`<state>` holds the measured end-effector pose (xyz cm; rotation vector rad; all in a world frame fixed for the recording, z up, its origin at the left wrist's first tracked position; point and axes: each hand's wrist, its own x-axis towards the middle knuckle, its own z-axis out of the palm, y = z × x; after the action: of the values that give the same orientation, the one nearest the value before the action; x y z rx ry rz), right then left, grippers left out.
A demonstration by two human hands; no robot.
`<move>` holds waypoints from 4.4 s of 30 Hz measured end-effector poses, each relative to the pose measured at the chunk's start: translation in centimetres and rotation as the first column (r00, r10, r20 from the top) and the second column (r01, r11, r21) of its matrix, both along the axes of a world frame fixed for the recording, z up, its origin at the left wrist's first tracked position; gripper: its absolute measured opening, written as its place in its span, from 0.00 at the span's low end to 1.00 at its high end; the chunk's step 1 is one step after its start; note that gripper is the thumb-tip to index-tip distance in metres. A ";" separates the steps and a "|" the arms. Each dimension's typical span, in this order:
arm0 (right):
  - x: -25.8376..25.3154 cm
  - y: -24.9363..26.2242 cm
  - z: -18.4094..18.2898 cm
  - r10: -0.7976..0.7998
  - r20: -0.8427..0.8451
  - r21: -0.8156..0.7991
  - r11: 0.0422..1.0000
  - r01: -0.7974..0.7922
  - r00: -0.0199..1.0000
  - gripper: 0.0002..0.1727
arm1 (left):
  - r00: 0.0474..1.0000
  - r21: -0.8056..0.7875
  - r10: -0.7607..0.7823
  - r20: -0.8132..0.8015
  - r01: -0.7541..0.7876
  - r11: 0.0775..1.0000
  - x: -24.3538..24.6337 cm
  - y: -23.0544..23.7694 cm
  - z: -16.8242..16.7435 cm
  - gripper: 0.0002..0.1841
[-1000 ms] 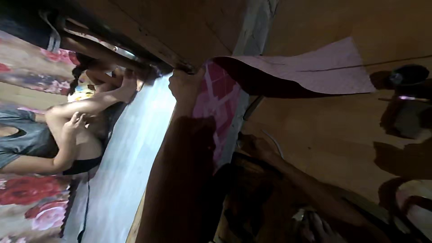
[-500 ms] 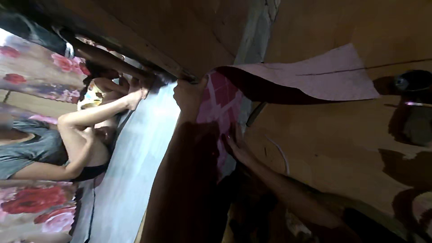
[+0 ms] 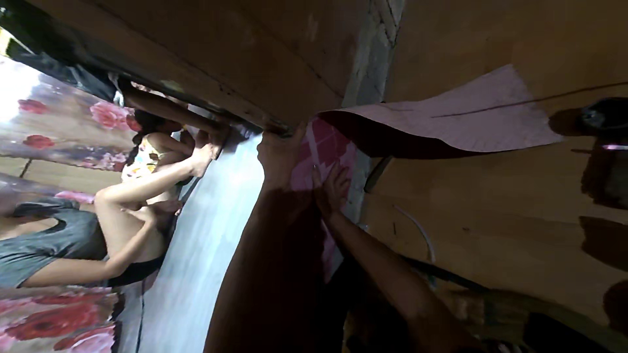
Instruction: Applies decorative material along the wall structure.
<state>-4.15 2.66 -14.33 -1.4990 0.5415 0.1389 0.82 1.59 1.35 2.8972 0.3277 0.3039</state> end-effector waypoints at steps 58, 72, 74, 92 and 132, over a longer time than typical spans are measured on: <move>-2.2 -20.3 -8.9 0.641 0.258 -0.360 0.758 -0.544 0.723 0.15 | 0.764 0.660 -0.409 -0.499 0.641 0.392 -1.8 1.8 -7.6 0.51; -11.3 -13.5 -14.5 0.723 -0.129 -0.541 0.522 -0.659 0.679 0.23 | 0.822 0.790 -0.307 -0.480 0.557 0.255 -3.0 0.9 -6.9 0.33; -10.8 -12.9 -14.1 0.726 -0.120 -0.558 0.514 -0.651 0.677 0.24 | 0.786 0.758 -0.325 -0.526 0.607 0.239 -2.5 1.0 -6.0 0.33; -1.0 -15.0 -1.2 0.355 0.369 0.311 0.824 -0.474 0.859 0.07 | 0.442 0.567 -0.468 -0.765 0.806 -0.167 6.1 -0.9 2.9 0.19; 0.5 -11.4 3.1 0.664 0.720 -0.687 0.723 0.072 0.200 0.07 | 0.556 0.602 -0.445 -0.702 0.797 0.046 6.4 -3.6 4.6 0.19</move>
<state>-3.68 -8.75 -11.26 -1.9562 -0.9130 -0.7188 7.26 -1.98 5.93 3.5991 -1.7374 -0.3425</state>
